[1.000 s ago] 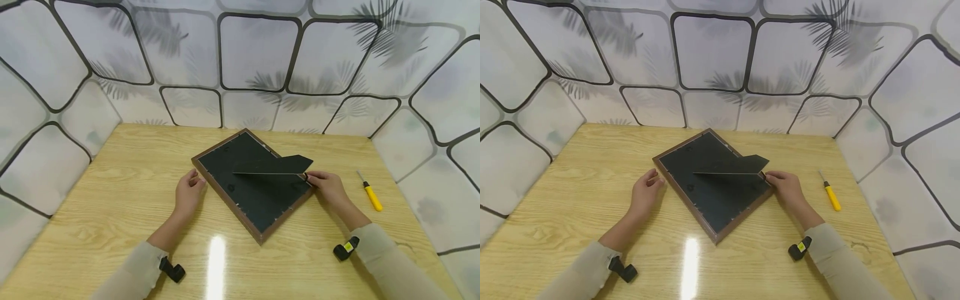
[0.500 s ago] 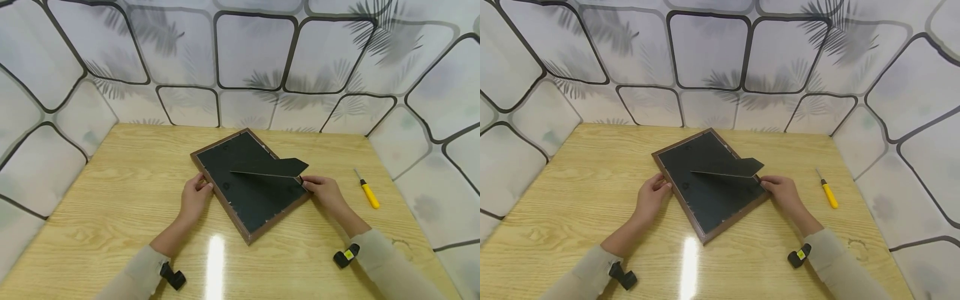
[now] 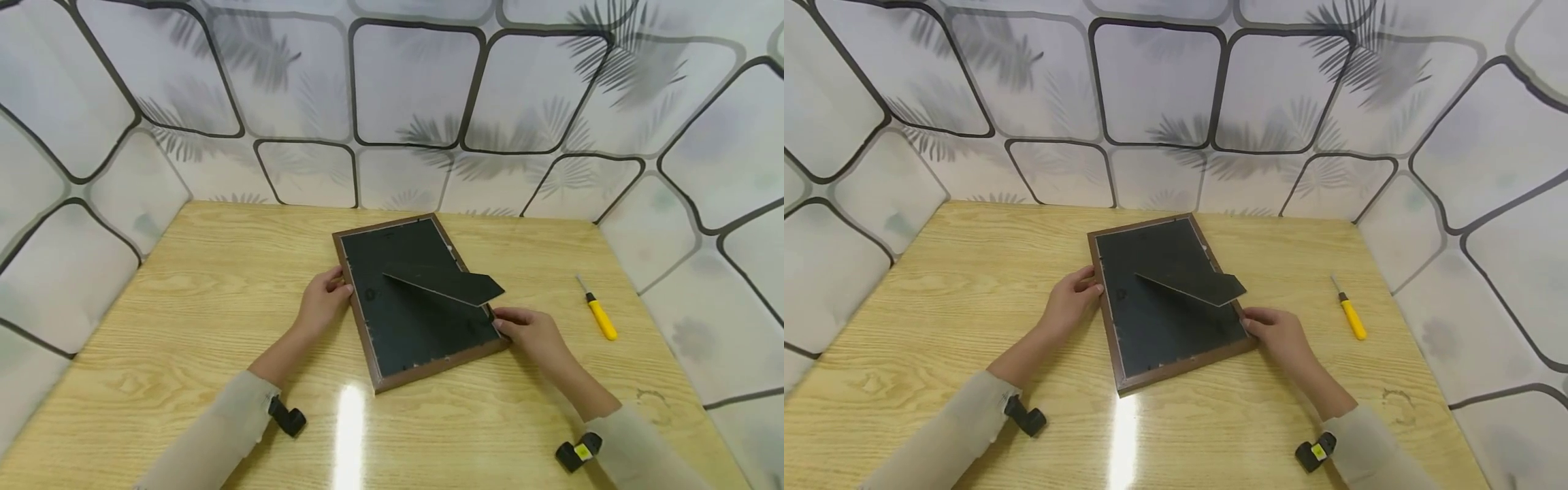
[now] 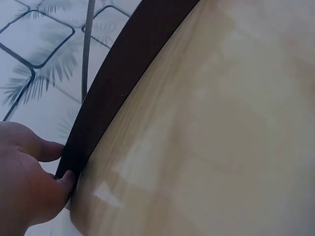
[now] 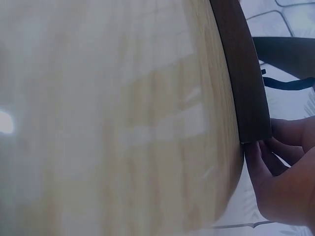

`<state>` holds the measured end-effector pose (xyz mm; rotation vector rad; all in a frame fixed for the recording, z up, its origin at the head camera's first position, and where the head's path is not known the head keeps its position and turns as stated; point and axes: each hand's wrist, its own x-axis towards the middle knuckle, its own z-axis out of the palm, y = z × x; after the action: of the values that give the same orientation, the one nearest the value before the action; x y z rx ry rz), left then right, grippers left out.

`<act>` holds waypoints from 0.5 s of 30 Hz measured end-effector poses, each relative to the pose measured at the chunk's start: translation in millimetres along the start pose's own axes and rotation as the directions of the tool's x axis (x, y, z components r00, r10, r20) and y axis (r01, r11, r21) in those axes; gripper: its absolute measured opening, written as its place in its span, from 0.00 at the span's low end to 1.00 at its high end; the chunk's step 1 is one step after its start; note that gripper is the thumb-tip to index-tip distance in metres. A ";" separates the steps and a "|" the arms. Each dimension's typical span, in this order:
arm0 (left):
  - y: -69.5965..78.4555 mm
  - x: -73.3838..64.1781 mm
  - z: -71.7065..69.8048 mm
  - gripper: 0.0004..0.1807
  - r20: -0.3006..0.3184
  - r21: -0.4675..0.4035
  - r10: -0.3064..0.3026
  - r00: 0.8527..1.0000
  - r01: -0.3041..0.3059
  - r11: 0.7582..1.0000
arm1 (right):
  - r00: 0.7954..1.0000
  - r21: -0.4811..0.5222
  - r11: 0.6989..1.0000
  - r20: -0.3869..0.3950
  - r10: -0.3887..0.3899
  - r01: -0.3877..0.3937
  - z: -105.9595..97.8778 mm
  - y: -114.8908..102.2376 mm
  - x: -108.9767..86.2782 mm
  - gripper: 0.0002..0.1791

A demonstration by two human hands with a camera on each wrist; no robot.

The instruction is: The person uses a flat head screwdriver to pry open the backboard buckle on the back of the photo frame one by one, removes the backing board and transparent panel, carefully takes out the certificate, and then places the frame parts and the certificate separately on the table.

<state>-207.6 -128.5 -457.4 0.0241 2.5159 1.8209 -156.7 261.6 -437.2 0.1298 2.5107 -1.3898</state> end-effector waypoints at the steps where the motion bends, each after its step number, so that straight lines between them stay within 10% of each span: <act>1: 0.8 3.4 0.0 0.29 0.010 -0.001 0.007 1.000 -0.007 1.000 | 1.000 0.004 1.000 0.001 0.002 -0.002 1.1 -0.1 -1.7 0.26; 15: 5.1 40.2 6.2 0.25 0.014 -0.042 -0.037 0.999 0.037 0.998 | 0.998 0.018 1.000 -0.056 0.014 -0.013 20.6 -4.5 -14.2 0.24</act>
<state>-247.6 -119.6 -455.4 -0.0115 2.4519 1.8529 -140.1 242.6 -440.0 0.1915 2.5381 -1.4228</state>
